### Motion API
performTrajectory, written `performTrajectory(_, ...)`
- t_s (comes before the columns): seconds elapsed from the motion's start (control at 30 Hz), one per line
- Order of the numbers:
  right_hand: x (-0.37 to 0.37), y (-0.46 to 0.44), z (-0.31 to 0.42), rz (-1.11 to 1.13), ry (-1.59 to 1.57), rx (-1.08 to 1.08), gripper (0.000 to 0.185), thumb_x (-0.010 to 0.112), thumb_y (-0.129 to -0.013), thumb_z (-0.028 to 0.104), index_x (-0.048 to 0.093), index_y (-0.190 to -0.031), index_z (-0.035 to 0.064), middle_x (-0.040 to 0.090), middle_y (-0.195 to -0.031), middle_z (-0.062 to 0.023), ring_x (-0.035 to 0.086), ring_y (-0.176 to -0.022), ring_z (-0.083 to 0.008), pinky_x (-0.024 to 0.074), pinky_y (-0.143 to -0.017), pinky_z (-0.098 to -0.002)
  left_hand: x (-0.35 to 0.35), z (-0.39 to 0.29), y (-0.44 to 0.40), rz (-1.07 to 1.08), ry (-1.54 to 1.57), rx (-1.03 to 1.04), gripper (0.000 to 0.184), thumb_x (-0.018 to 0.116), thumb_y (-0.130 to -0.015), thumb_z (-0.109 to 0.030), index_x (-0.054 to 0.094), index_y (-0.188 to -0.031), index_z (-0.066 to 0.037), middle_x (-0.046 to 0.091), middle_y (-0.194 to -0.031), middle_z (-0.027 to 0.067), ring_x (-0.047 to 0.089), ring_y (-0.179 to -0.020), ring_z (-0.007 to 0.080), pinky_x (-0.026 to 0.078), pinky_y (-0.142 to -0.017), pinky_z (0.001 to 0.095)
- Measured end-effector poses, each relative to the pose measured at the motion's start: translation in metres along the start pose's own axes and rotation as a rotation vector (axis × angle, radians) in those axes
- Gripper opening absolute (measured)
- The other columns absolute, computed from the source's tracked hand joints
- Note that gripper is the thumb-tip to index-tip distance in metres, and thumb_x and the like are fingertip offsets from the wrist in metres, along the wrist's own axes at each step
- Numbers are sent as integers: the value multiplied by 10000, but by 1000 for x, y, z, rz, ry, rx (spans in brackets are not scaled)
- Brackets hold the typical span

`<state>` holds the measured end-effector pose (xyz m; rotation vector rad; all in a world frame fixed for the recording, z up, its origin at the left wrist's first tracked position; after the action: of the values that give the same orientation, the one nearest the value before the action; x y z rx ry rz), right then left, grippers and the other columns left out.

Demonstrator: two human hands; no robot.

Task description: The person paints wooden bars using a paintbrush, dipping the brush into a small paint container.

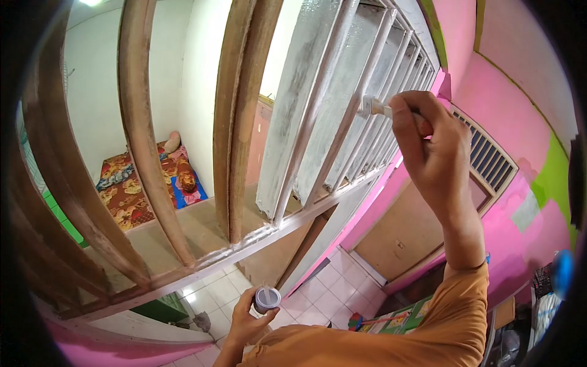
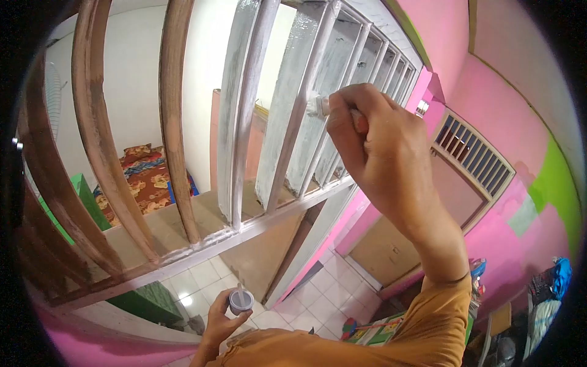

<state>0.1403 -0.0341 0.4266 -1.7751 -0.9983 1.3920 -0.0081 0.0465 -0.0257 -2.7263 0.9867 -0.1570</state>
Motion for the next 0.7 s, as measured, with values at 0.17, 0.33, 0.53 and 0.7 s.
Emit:
performTrajectory(0.17,-25,-26,-8,-338,209,-143,109,661,-987,131,714,-1004,37,561,-645,-26,454,-541,-89,382,-500,-276,-4,-2,-1,1,-33,-14,596,843,-782,-69,549,-1296,0,640,-1166,75,615,-1114,164,484,-983,311)
performTrajectory(0.33,-16,-14,3,-233,87,-193,78,666,-969,106,699,-1007,46,587,-682,-56,540,-558,-158,447,-549,-298,0,-3,-1,6,-20,-5,599,842,-784,-64,547,-1301,2,645,-1156,77,621,-1106,165,488,-980,312)
performTrajectory(0.53,-24,-18,-9,-260,96,-82,68,704,-931,85,665,-974,50,565,-662,-96,569,-545,-209,465,-533,-336,-1,-2,1,11,-53,-12,605,842,-785,-61,545,-1307,2,644,-1174,86,625,-1111,169,491,-985,314)
performTrajectory(0.7,-35,-12,4,-300,207,-180,90,723,-901,63,669,-973,55,607,-721,-79,560,-538,-198,450,-517,-322,-3,0,-1,-20,-67,15,606,842,-781,-56,549,-1308,2,638,-1185,88,627,-1113,170,492,-990,318)
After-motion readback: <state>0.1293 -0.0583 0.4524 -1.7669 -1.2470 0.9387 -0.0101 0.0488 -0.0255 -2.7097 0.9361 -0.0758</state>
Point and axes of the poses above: each hand's wrist, its own y-axis away from the middle knuckle, its own x-axis out of the palm, z = x × y, the point moved 8 cm from there along -y, towards the middle knuckle
